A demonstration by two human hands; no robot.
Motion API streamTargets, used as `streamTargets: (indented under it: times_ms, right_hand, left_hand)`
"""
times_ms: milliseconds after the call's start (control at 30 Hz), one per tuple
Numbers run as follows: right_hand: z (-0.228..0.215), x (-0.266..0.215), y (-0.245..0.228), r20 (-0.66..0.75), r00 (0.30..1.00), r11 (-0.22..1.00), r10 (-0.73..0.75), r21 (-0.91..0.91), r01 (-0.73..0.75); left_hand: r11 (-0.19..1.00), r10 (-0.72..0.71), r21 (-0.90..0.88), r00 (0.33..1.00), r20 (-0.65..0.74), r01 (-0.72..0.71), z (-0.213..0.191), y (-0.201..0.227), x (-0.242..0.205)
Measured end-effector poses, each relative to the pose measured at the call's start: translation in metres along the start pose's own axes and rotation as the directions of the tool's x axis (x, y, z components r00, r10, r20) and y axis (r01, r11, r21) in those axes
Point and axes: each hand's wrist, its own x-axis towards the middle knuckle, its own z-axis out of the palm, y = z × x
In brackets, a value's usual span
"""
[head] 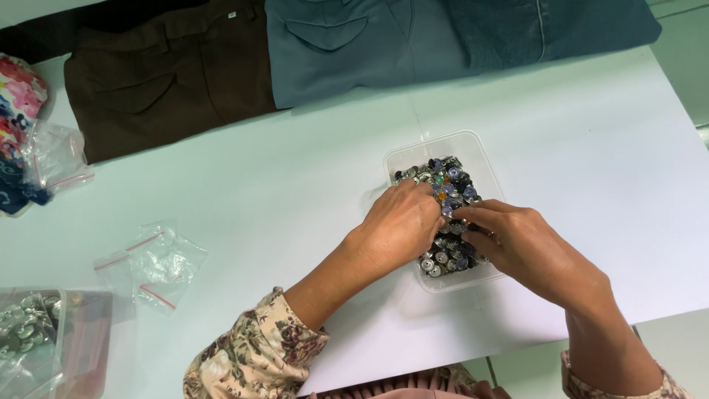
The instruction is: The person sorts small buttons from a clear plastic container onto a white table, then places them into small ziplock bags. They repeat this process with different button types, arranging them in rows before bagging.
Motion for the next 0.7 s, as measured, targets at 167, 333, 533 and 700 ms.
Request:
streamTargets:
  times_ms: [167, 333, 533, 700]
  right_hand:
    - [0.003, -0.005, 0.004, -0.126, 0.990, 0.998, -0.063, -0.027, 0.060]
    - [0.011, -0.007, 0.016, -0.267, 0.945, 0.980, -0.189, -0.111, 0.164]
    - [0.026, -0.002, 0.021, -0.204, 0.946, 0.935, -0.253, -0.304, 0.185]
    - [0.036, 0.006, 0.017, -0.165, 0.982, 0.772, -0.096, -0.635, -0.031]
  left_hand:
    - [0.978, 0.010, 0.208, 0.998, -0.056, 0.002, 0.000, 0.005, -0.003]
    - [0.924, -0.006, 0.375, 0.983, -0.182, 0.075, -0.002, 0.009, -0.006]
    - [0.937, 0.060, 0.342, 0.932, -0.357, 0.071, 0.008, 0.019, 0.003]
    - [0.981, 0.061, 0.194, 0.981, -0.182, -0.025, -0.012, 0.029, 0.005]
